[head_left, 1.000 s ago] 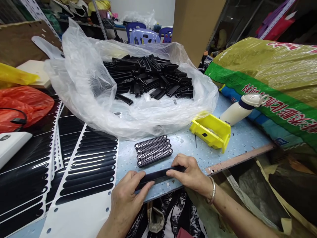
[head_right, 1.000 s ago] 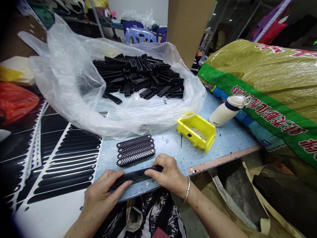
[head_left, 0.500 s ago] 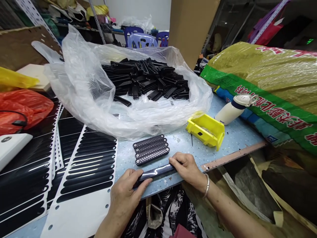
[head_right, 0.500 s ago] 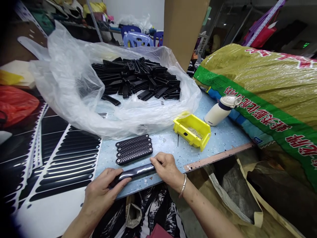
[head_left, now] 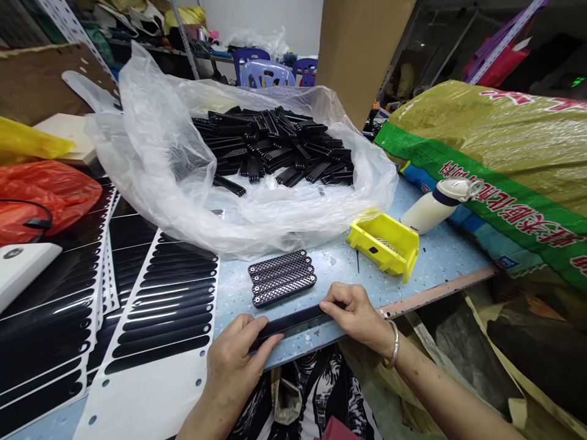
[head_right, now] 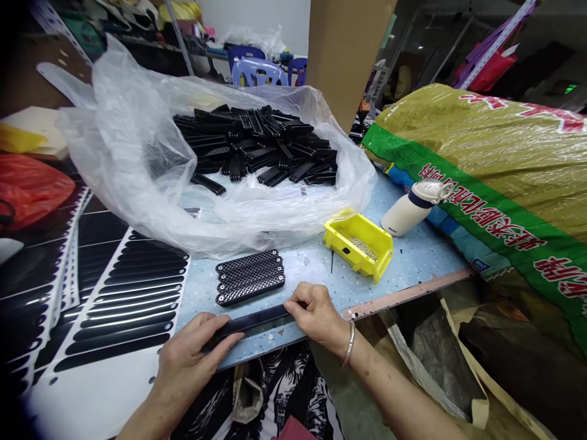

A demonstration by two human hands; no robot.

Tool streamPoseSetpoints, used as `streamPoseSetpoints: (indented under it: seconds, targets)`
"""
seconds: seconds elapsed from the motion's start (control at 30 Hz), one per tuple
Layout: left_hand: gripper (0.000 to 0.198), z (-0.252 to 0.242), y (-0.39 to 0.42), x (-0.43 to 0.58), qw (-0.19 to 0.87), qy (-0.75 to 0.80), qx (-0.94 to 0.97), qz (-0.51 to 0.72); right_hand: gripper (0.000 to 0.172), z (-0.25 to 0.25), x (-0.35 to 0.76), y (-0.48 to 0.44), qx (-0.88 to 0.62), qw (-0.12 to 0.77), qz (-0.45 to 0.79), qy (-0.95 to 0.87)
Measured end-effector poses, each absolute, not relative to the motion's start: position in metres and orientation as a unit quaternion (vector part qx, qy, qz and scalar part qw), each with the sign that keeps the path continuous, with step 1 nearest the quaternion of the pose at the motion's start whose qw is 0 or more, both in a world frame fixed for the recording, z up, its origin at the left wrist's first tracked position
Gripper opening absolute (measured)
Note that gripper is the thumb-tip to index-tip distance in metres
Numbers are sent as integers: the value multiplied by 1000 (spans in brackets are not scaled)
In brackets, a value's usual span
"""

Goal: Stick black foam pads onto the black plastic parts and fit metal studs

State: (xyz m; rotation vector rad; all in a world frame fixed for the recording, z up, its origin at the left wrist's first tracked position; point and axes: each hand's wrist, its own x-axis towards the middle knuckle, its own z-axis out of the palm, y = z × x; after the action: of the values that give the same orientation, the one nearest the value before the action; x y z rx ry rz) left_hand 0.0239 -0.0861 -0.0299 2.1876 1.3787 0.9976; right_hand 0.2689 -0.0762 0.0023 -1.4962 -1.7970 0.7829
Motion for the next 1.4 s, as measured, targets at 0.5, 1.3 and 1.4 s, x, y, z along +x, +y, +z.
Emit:
streamPoseSetpoints:
  seconds: [0.5, 1.3, 1.4]
  targets:
    - [27, -25, -90, 34, 82, 479, 793, 367, 5, 9, 250, -66, -485, 293, 316, -761]
    - [30, -19, -88, 33, 238, 510, 747, 354, 12, 16, 247, -76, -481, 350, 213, -775]
    - [20, -18, -90, 31, 260, 501, 742, 362, 11, 9, 229, -76, -441, 327, 201, -811]
